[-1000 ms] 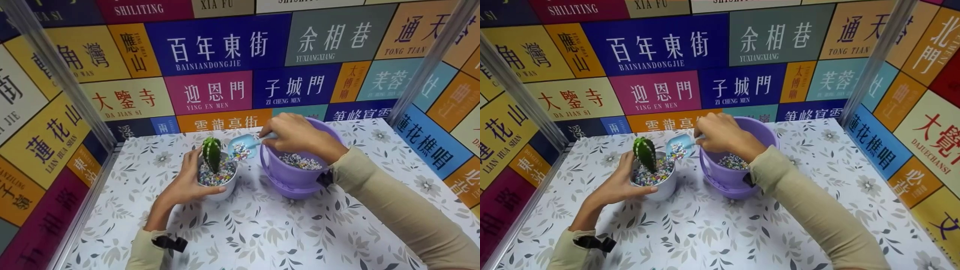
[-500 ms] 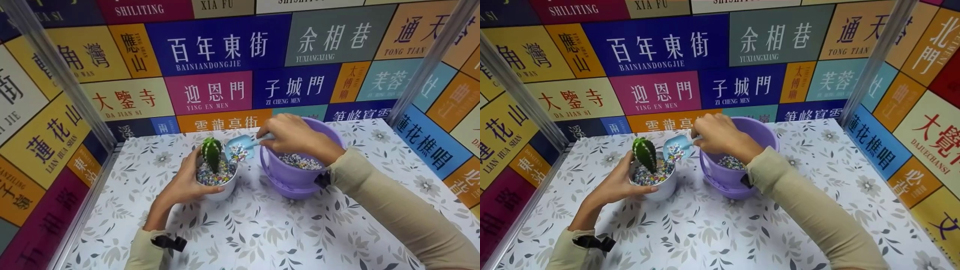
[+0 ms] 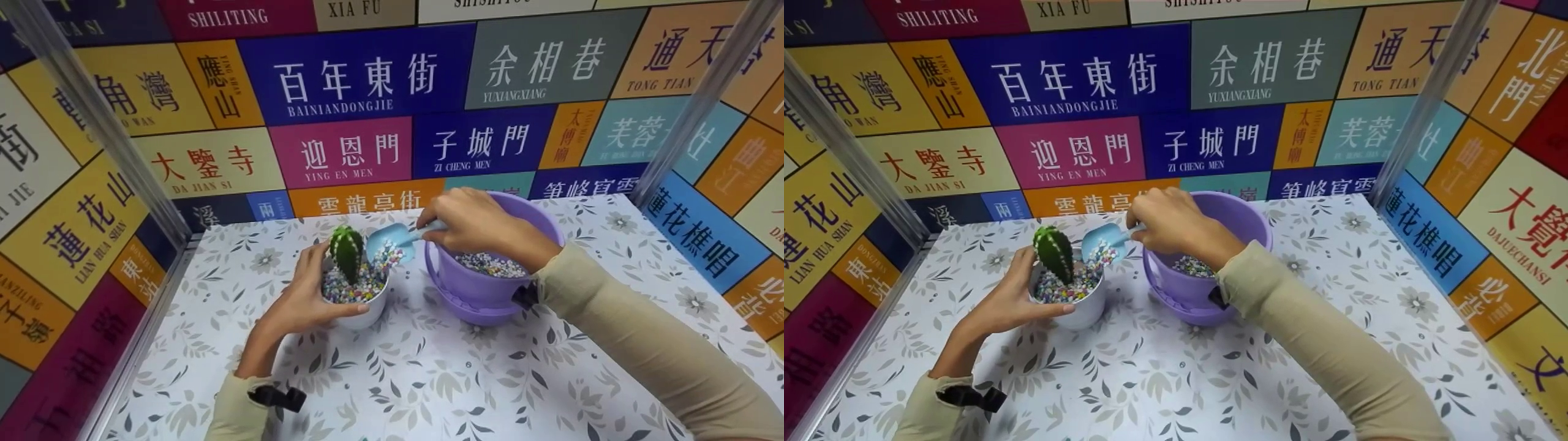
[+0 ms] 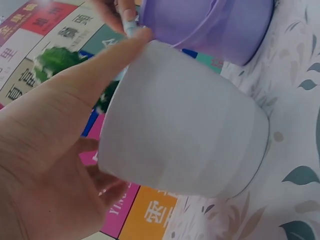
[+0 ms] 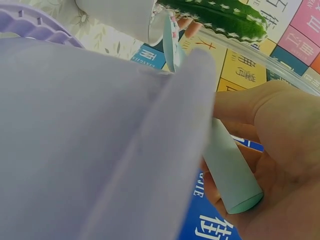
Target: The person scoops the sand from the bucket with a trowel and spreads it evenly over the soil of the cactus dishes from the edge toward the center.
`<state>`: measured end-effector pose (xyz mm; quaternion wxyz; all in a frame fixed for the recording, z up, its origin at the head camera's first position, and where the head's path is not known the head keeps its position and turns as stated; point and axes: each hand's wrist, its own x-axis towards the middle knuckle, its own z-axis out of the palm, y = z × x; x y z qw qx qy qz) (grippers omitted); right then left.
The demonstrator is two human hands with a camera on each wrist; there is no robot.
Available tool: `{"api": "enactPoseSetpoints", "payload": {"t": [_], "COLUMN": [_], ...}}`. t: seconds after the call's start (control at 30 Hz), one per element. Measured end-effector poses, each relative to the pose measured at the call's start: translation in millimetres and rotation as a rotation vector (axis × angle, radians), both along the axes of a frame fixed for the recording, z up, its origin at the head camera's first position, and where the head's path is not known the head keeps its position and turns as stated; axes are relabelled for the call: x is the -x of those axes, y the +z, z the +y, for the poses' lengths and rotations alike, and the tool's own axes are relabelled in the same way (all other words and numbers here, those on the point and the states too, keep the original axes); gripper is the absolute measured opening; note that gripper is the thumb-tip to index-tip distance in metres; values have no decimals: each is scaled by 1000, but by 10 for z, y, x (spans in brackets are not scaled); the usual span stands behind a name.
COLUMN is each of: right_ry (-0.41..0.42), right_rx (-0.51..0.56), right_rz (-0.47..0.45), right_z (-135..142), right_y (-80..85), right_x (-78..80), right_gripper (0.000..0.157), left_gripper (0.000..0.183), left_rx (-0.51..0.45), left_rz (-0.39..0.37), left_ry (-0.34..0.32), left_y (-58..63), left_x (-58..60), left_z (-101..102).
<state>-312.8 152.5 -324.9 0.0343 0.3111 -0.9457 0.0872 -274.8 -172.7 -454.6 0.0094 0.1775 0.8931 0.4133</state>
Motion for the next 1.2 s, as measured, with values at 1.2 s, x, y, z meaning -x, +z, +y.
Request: {"api": "enactPoseSetpoints", "payload": {"t": [1.2], "right_ry": [27], "right_rx": [26], "right_rz": [105], "right_z": [-81], "right_y": [-71], "right_x": [-19], "right_gripper": [18], "left_gripper": [136], "left_rx": [36], "left_rz": [-19], "left_ry": [7], "left_y": [39], "left_x": [-41], "left_z": [49]}}
